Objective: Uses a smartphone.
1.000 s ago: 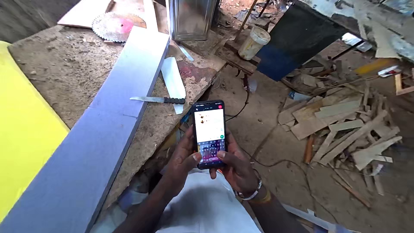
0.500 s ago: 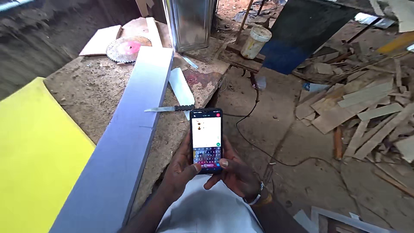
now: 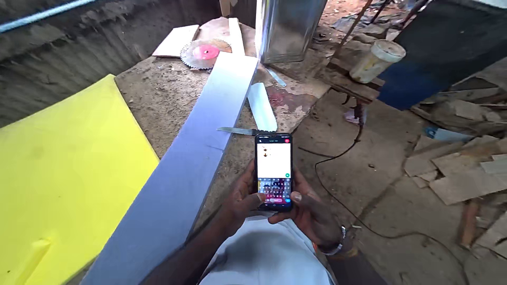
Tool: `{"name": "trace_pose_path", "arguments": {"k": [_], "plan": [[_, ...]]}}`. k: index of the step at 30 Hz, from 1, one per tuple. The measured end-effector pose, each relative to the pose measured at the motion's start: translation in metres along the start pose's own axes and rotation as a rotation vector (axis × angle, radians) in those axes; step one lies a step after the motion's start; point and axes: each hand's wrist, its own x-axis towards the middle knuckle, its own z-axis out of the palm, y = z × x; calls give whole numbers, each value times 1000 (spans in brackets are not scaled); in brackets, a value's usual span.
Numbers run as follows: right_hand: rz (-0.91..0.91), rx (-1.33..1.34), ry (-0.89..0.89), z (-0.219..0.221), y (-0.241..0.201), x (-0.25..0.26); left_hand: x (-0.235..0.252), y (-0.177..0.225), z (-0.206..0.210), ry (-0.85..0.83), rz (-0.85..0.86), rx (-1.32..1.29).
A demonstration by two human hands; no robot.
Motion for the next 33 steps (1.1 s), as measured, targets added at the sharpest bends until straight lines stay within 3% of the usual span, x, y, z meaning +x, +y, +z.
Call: {"name": "trace_pose_path", "arguments": {"k": [11, 21, 33], "plan": [[79, -53, 16, 7, -2, 6, -10, 2, 1, 81, -28, -22], [84, -88, -52, 20, -23, -9, -15, 12, 32, 118, 73, 45], [37, -118, 42, 1, -31, -50, -6, -16, 62, 57, 74, 46]]}}
